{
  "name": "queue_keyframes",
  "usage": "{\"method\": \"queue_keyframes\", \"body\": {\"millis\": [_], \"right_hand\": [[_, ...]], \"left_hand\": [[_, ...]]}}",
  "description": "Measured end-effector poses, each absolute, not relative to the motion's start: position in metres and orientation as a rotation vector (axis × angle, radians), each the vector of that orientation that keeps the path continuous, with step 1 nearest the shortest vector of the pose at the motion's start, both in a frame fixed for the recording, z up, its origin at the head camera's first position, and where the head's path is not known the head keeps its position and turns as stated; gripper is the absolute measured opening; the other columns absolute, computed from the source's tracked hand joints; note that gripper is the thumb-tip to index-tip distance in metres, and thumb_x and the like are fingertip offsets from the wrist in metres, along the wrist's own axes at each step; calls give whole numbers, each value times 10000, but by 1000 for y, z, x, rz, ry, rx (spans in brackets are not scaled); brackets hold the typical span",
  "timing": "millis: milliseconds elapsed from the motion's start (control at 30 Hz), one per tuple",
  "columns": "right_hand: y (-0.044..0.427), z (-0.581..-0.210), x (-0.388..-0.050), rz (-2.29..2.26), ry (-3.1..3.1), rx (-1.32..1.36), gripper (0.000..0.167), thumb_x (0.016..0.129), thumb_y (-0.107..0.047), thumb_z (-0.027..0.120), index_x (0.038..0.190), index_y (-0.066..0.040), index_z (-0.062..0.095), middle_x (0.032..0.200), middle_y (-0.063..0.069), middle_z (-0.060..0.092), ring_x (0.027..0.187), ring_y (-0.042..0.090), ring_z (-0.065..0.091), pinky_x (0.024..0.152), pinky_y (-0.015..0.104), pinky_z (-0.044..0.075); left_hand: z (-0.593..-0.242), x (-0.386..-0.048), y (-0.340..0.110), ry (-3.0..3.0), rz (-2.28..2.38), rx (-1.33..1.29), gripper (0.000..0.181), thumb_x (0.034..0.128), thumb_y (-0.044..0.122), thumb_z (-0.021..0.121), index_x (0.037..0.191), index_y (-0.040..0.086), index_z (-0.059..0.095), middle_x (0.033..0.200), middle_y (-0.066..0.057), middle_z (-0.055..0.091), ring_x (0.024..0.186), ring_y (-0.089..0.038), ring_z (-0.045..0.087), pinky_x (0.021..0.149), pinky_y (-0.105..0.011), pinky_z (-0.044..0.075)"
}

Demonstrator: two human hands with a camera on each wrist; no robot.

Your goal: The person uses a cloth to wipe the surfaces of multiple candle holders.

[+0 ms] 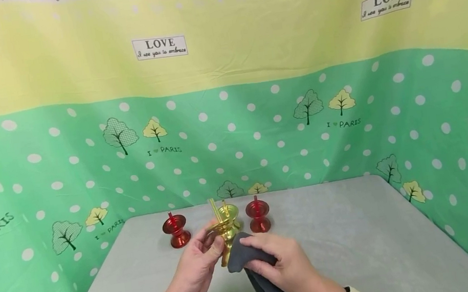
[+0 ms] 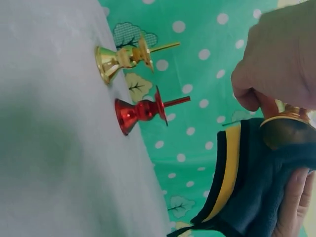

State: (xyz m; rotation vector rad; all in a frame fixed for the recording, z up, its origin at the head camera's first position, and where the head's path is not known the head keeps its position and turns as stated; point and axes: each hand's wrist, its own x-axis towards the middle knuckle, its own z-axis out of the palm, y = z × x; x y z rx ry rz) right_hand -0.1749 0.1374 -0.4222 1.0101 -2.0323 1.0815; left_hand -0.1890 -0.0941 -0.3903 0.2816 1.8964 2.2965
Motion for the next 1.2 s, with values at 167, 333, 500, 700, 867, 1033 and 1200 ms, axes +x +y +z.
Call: {"method": "queue_keyframes", "body": {"millis": [167, 333, 500, 700, 867, 1033, 1200], "right_hand": [[128, -417, -173, 478, -1796, 983, 271, 1109, -326, 605, 1267, -197, 784, 1152, 82, 807, 874, 208, 776, 712, 297, 640], [119, -416, -164, 174, -1660, 1016, 332, 1151, -170, 475, 1229, -185, 797, 1126, 111, 813, 747, 197, 715, 603, 304, 595], [117, -418, -162, 231, -1728, 1011, 293, 1145, -254, 517, 1239, -220, 793, 1155, 82, 811, 787, 191, 736, 620, 301, 603], [134, -422, -174, 784, -2002, 1059, 401, 919, -306, 855, 1306, -258, 763, 1259, 56, 790, 1066, 222, 791, 881, 225, 619], [134, -420, -172, 589, -1963, 1094, 295, 1035, -309, 728, 1319, -234, 755, 1254, 69, 782, 1006, 216, 786, 824, 272, 638], [132, -423, -170, 378, -1814, 1100, 298, 1109, -352, 599, 1329, -222, 754, 1248, 84, 784, 908, 193, 772, 718, 311, 634], [143, -427, -179, 960, -1997, 1091, 438, 887, -197, 876, 1309, -209, 759, 1245, 85, 797, 1085, 187, 782, 909, 199, 601]], "left_hand": [[-390, -188, -90, 1931, 2285, 208, 708, 1005, 319, 764, 1562, -7, 472, 1395, -179, 647, 1105, -135, 706, 987, -306, 588], [-388, -188, -88, 2052, 2212, 125, 683, 949, 368, 834, 1455, -6, 568, 1315, -122, 717, 1050, -136, 700, 891, -309, 612], [-387, -186, -89, 2091, 2214, 99, 661, 899, 304, 891, 1397, -25, 608, 1227, -96, 748, 1034, -136, 679, 870, -284, 604], [-386, -187, -94, 1981, 2293, 144, 689, 921, 219, 869, 1458, -37, 521, 1276, -96, 779, 1154, -141, 713, 978, -303, 572], [-393, -190, -92, 1936, 2301, 149, 641, 932, 195, 854, 1427, -70, 543, 1236, -70, 791, 1102, -113, 722, 968, -299, 569], [-393, -191, -93, 1926, 2275, 214, 668, 942, 150, 837, 1492, -70, 529, 1331, -118, 731, 1086, -115, 716, 982, -282, 571], [-389, -194, -95, 1820, 2305, 295, 691, 958, 128, 812, 1530, -78, 484, 1415, -154, 677, 1130, -123, 719, 1040, -289, 566]]}}
